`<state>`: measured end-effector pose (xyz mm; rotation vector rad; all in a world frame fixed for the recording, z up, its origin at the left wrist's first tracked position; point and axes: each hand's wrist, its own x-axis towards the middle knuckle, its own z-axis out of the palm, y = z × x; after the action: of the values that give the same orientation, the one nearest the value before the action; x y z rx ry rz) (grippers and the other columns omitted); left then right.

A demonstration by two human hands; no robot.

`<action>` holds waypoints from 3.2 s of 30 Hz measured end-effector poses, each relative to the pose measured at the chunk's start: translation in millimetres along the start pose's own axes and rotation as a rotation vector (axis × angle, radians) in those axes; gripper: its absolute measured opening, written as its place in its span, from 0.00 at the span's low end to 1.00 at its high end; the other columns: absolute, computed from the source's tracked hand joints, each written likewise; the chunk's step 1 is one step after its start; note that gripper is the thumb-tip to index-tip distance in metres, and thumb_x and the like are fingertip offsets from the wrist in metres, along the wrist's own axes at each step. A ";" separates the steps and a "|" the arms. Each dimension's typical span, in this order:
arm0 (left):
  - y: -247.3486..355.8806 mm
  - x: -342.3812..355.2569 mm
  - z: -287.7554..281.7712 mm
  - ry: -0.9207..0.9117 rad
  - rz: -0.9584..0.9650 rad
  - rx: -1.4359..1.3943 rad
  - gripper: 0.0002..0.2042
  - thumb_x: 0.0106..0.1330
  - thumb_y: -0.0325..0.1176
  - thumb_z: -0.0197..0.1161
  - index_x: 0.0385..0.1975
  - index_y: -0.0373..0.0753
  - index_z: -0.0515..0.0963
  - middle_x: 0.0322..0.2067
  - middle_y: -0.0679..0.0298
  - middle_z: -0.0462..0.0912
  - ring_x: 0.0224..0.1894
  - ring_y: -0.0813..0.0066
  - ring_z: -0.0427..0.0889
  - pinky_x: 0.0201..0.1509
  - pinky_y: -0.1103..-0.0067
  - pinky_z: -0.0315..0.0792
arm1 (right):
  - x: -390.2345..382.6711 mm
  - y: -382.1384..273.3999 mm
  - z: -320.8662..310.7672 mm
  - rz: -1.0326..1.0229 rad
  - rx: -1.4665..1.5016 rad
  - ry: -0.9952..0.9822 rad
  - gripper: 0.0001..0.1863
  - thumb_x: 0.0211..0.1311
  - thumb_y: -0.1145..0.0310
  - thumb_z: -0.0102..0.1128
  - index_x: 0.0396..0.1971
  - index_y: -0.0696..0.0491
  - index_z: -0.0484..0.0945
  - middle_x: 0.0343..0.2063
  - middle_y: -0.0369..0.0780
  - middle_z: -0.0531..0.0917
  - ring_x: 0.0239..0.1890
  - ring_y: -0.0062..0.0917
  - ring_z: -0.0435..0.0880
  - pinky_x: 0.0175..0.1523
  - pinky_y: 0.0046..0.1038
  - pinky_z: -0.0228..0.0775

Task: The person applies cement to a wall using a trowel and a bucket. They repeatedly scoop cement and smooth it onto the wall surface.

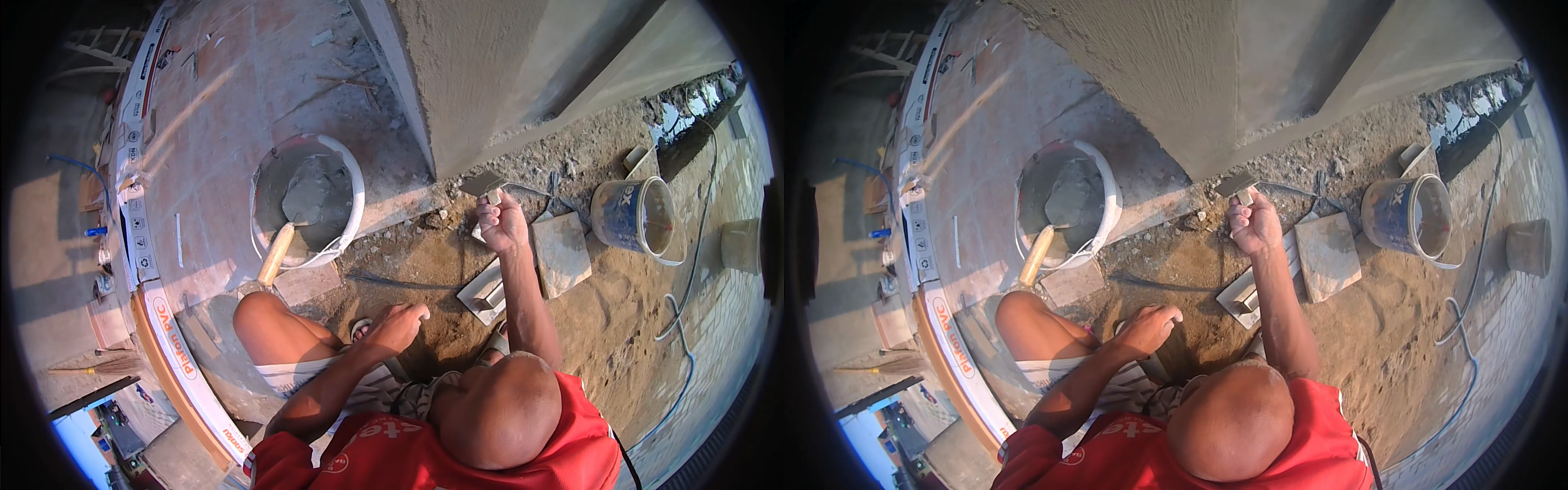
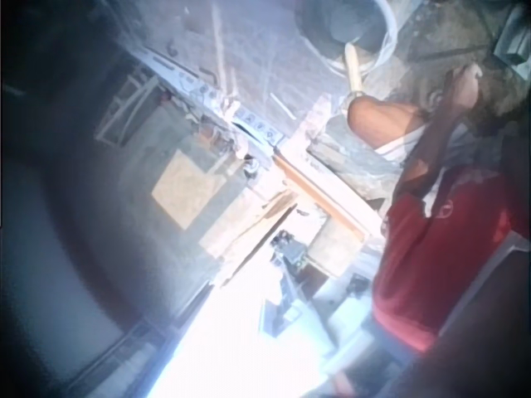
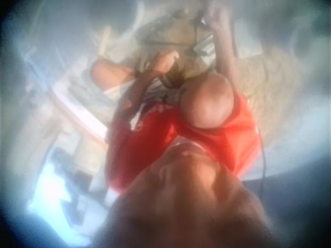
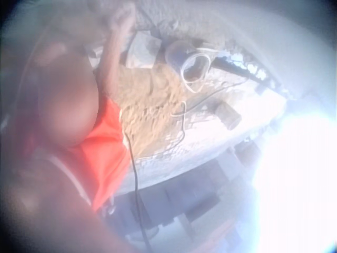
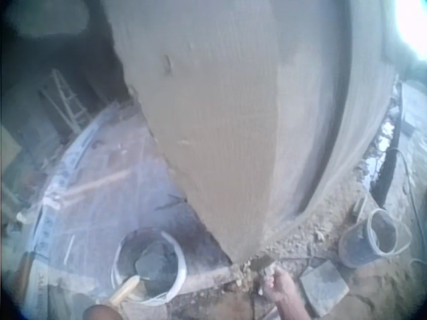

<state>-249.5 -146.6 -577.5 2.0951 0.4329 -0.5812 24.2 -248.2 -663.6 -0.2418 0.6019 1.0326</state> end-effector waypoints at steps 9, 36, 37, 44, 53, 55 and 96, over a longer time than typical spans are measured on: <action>-5.3 -0.4 7.1 -0.002 0.051 0.014 0.10 0.60 0.24 0.52 0.41 0.35 0.75 0.38 0.47 0.81 0.45 0.46 0.79 0.50 0.62 0.71 | -21.3 26.5 92.6 -0.067 0.031 -0.104 0.11 0.71 0.70 0.44 0.51 0.51 0.69 0.30 0.41 0.76 0.20 0.16 0.67 0.19 0.16 0.61; 0.5 4.8 2.4 -0.021 -0.002 0.012 0.11 0.61 0.24 0.52 0.42 0.35 0.75 0.37 0.45 0.81 0.43 0.45 0.80 0.49 0.62 0.73 | -41.2 -2.6 43.2 -0.086 -0.022 -0.118 0.09 0.69 0.65 0.47 0.41 0.54 0.70 0.28 0.39 0.74 0.18 0.16 0.66 0.16 0.15 0.57; 2.1 3.9 1.8 -0.018 -0.017 0.011 0.11 0.61 0.24 0.52 0.42 0.35 0.75 0.38 0.45 0.81 0.43 0.45 0.80 0.49 0.62 0.72 | -21.6 -14.3 13.1 -0.057 -0.003 -0.099 0.09 0.69 0.65 0.47 0.40 0.55 0.70 0.28 0.39 0.74 0.18 0.16 0.66 0.16 0.15 0.57; -10.6 1.5 9.6 -0.019 0.060 -0.020 0.11 0.62 0.25 0.51 0.43 0.37 0.75 0.38 0.46 0.80 0.45 0.46 0.79 0.50 0.62 0.71 | 43.2 -13.2 -6.1 0.002 0.032 -0.002 0.07 0.70 0.67 0.46 0.41 0.53 0.69 0.25 0.39 0.73 0.17 0.17 0.65 0.17 0.17 0.57; 2.9 1.5 2.0 -0.055 0.009 0.008 0.11 0.64 0.27 0.51 0.44 0.37 0.75 0.37 0.46 0.80 0.44 0.47 0.80 0.48 0.62 0.72 | -39.4 24.3 48.3 -0.081 -0.036 -0.149 0.08 0.70 0.68 0.45 0.42 0.53 0.72 0.29 0.37 0.76 0.18 0.14 0.64 0.16 0.14 0.54; 22.7 0.5 -9.1 -0.059 -0.091 -0.038 0.10 0.62 0.26 0.51 0.42 0.37 0.75 0.37 0.45 0.81 0.43 0.45 0.80 0.48 0.61 0.72 | -30.6 17.5 21.2 -0.028 0.081 -0.200 0.10 0.69 0.68 0.43 0.45 0.53 0.72 0.31 0.36 0.77 0.19 0.14 0.63 0.17 0.15 0.54; 7.4 8.5 2.0 -0.074 -0.132 0.021 0.11 0.61 0.27 0.52 0.41 0.33 0.76 0.36 0.45 0.81 0.40 0.44 0.80 0.46 0.61 0.73 | 5.5 67.0 24.0 -0.588 -0.530 0.061 0.32 0.67 0.75 0.48 0.71 0.55 0.53 0.21 0.34 0.72 0.17 0.17 0.71 0.20 0.22 0.73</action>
<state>-239.2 -151.5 -578.2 2.0688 0.5273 -0.7407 -22.9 -199.4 -641.3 -0.8648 0.2677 0.5926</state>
